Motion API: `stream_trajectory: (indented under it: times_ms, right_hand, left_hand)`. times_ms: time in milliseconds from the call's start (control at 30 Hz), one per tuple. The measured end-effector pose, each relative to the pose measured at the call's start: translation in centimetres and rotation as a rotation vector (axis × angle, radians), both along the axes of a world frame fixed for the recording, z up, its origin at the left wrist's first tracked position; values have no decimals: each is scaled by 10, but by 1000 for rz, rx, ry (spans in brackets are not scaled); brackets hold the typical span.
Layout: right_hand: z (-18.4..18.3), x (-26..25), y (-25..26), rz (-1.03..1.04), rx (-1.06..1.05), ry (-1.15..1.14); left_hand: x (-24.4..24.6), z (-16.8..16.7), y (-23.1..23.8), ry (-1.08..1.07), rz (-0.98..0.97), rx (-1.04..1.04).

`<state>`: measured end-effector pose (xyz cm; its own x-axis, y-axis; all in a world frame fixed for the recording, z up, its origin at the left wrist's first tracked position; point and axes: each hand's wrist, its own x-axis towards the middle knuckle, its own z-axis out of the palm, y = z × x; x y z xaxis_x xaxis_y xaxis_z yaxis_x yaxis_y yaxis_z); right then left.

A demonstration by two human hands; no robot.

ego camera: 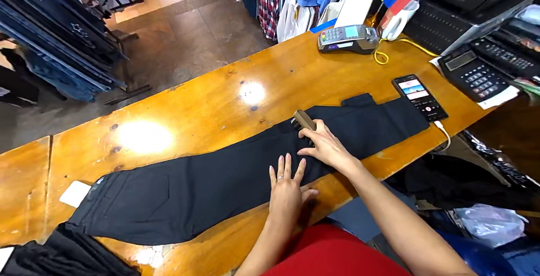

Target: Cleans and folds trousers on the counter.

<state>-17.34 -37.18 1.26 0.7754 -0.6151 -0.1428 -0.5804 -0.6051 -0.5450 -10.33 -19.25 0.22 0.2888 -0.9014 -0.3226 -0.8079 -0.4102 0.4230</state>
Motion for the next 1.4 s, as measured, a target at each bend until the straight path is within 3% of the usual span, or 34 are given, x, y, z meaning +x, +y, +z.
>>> stream_trajectory:
  times_ms: [100, 167, 267, 367, 500, 633, 800, 900, 1000, 1167, 1267, 1400]
  right_hand:
    - [-2, -17, -14, -162, -49, -251]
    - [12, -44, -41, -315, -150, -296]
    - [30, -92, -96, -406, -315, -189]
    - [32, -102, -146, -369, -396, -46]
    - [12, -78, -183, -267, -339, 148]
    - [29, -57, -189, -260, -417, 166]
    - [68, -65, -214, -542, -479, -33]
    - [73, -81, -217, -409, -368, -10]
    - [49, -76, -204, -206, -349, 61]
    - [11, -62, -192, -170, -312, 174]
    - [18, -65, -189, -172, -320, 222]
    - [61, -60, -196, -191, -429, 141]
  left_hand:
    - [12, 9, 2, 85, 13, -30]
    - [33, 13, 5, 97, 116, -189]
    - [85, 0, 11, -92, 240, -441]
    - [141, -11, 16, -190, 287, -470]
    - [187, -22, 35, -300, 382, -410]
    - [209, -31, 59, -480, 407, -335]
    - [228, -21, 94, -538, 471, -152]
    - [238, -16, 108, -474, 446, -318]
    - [230, -16, 102, -438, 327, -479]
    - [223, -21, 104, -354, 334, -399]
    - [227, -12, 119, -389, 353, -362]
    - [231, 1, 132, -385, 406, -342]
